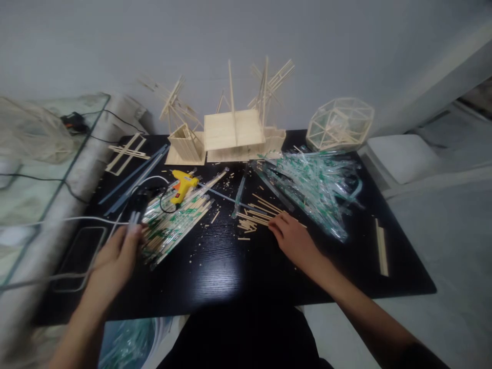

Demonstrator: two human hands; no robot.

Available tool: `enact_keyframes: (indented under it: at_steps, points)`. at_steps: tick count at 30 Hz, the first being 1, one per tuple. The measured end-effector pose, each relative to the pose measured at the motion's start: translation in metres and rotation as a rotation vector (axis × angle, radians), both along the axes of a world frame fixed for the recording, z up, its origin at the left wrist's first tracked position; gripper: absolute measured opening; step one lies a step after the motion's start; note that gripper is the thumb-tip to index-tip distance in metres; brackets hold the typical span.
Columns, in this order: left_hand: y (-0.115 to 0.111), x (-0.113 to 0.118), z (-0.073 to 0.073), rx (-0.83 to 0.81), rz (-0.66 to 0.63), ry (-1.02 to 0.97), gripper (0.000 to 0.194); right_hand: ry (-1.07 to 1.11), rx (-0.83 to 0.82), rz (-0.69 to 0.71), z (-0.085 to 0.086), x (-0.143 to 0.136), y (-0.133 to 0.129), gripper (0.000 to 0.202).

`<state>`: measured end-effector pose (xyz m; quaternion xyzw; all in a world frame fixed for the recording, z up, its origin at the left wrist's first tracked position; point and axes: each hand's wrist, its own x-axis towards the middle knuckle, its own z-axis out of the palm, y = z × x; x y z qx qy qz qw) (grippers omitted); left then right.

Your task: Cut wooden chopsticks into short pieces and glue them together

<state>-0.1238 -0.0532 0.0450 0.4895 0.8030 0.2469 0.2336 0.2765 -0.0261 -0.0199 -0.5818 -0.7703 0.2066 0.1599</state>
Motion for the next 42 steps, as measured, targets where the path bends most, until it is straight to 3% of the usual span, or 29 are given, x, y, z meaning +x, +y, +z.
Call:
enact_keyframes:
  at_steps: [3, 7, 13, 18, 23, 27, 31, 34, 38, 42]
  points:
    - [0.001, -0.014, -0.001, 0.038, 0.060, 0.172, 0.034, -0.001, -0.025, 0.003, 0.000, 0.001, 0.002, 0.016]
    - [-0.001, -0.020, -0.012, 0.096, -0.028, 0.340, 0.036, -0.022, -0.053, -0.006, 0.001, 0.001, 0.005, 0.013]
    - [-0.001, -0.013, -0.033, -0.006, -0.121, 0.578, 0.066, -0.047, -0.073, -0.005, 0.003, 0.000, 0.008, 0.013]
    - [0.009, -0.007, -0.045, -0.220, -0.087, 0.556, 0.085, -0.046, -0.092, -0.025, 0.003, 0.000, 0.007, 0.011]
    - [0.009, -0.009, -0.050, -0.176, -0.057, 0.460, 0.083, -0.020, -0.078, -0.036, 0.000, 0.001, 0.006, 0.011]
    - [0.012, -0.004, -0.043, -0.109, -0.126, 0.451, 0.078, 0.003, -0.056, -0.030, -0.003, 0.002, 0.006, 0.010]
    - [0.033, 0.017, -0.028, 0.067, -0.203, 0.415, 0.062, 0.009, -0.021, -0.003, -0.005, 0.003, 0.006, 0.009]
    - [0.060, 0.036, -0.023, 0.163, -0.384, 0.411, 0.051, 0.004, 0.007, -0.002, -0.006, 0.003, 0.006, 0.008]
    - [0.095, 0.051, -0.028, 0.070, -0.464, 0.452, 0.059, 0.031, 0.041, 0.008, -0.007, 0.004, 0.005, 0.010]
    - [0.121, 0.058, -0.034, -0.039, -0.460, 0.597, 0.065, 0.069, 0.040, -0.001, -0.008, 0.005, 0.003, 0.009]
